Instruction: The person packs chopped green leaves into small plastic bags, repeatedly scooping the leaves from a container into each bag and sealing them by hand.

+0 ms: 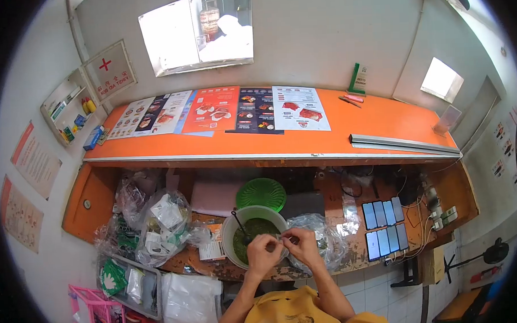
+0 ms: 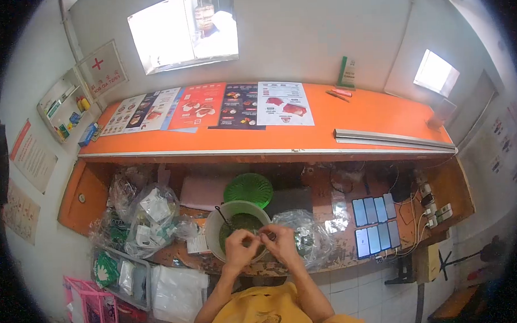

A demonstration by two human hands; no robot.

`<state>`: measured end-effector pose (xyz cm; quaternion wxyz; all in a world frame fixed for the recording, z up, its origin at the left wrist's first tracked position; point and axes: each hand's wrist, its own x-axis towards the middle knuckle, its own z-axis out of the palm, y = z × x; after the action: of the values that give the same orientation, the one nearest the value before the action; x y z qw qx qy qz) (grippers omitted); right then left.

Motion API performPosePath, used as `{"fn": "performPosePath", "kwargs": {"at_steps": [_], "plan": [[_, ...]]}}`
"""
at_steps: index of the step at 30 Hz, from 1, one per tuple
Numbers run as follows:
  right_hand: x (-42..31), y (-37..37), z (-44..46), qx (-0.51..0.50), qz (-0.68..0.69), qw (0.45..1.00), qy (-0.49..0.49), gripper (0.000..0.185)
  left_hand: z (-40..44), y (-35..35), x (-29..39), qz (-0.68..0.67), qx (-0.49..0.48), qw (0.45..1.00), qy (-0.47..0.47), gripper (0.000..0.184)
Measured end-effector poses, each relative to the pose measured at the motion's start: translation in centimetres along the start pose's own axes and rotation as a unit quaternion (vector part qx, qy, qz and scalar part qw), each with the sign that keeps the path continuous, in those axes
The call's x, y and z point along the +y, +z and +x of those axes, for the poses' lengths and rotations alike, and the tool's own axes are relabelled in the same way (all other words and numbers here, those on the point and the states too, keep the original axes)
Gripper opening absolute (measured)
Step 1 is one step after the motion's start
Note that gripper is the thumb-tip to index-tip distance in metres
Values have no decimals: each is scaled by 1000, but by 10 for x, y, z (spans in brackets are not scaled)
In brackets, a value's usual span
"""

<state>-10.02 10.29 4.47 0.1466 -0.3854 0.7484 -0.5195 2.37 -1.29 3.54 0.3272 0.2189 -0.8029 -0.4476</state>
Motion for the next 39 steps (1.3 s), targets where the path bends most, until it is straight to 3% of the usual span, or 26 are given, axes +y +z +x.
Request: {"fn": "performPosePath", "kwargs": {"at_steps": [2, 3, 6, 8, 11, 14, 15, 18, 19, 22, 23, 26, 27, 30, 32, 33, 35, 38, 39], "plan": [[4, 3, 1, -25, 120, 989, 81, 14, 4, -4, -15, -63, 69, 995, 20, 28], [5, 5, -1, -39, 179, 975, 123, 13, 2, -8, -11, -190, 50, 976, -94, 43], [-5, 6, 4, -47, 316, 941, 110, 12, 9, -21, -9, -469, -41, 854, -222, 42], [-12, 4, 9, 8, 302, 949, 88, 16, 8, -26, -24, -359, -26, 909, -209, 37], [-6, 10, 11, 20, 307, 950, 60, 12, 12, -34, -11, -262, -1, 948, -181, 36], [0, 7, 15, -71, 224, 970, 58, 13, 11, -43, -1, -197, 1, 972, -132, 35], [-9, 3, 19, -110, 209, 967, 93, 18, 11, -52, 3, -164, -43, 971, -168, 48], [-33, -4, 24, -198, 140, 958, 153, 24, 4, -65, 8, -4, -10, 996, -90, 72], [-35, -5, 23, -221, 95, 957, 161, 31, 0, -75, 11, 79, -20, 996, -48, 97], [-40, 4, 15, -291, -35, 953, 72, 26, -19, -91, 21, 192, -140, 971, 20, 98], [-38, 10, 9, -303, -55, 951, 25, 30, -28, -89, 17, 201, -172, 963, 42, 89], [-31, 29, 0, -335, -67, 940, 7, 28, -57, -80, -5, 157, -166, 973, -11, 71], [-33, 31, 1, -352, -55, 934, 27, 25, -61, -81, -5, 149, -128, 980, -9, 56], [-15, 40, 24, -377, 34, 926, 1, 18, -77, -84, -18, 138, -73, 987, -34, 50], [-3, 69, 53, -255, -117, 949, -142, 13, -79, -91, -20, 133, -29, 989, -54, 49], [2, 88, 68, -203, -217, 931, -213, 12, -81, -95, -21, 130, -11, 989, -63, 49], [35, 135, 91, -191, -273, 873, -356, 11, -89, -102, -22, 97, 7, 991, -97, 51], [102, 177, 114, -259, -469, 717, -446, 14, -103, -114, -27, 56, 39, 986, -151, 57], [107, 178, 115, -274, -489, 701, -441, 14, -108, -120, -26, 67, 55, 984, -154, 58]]}}
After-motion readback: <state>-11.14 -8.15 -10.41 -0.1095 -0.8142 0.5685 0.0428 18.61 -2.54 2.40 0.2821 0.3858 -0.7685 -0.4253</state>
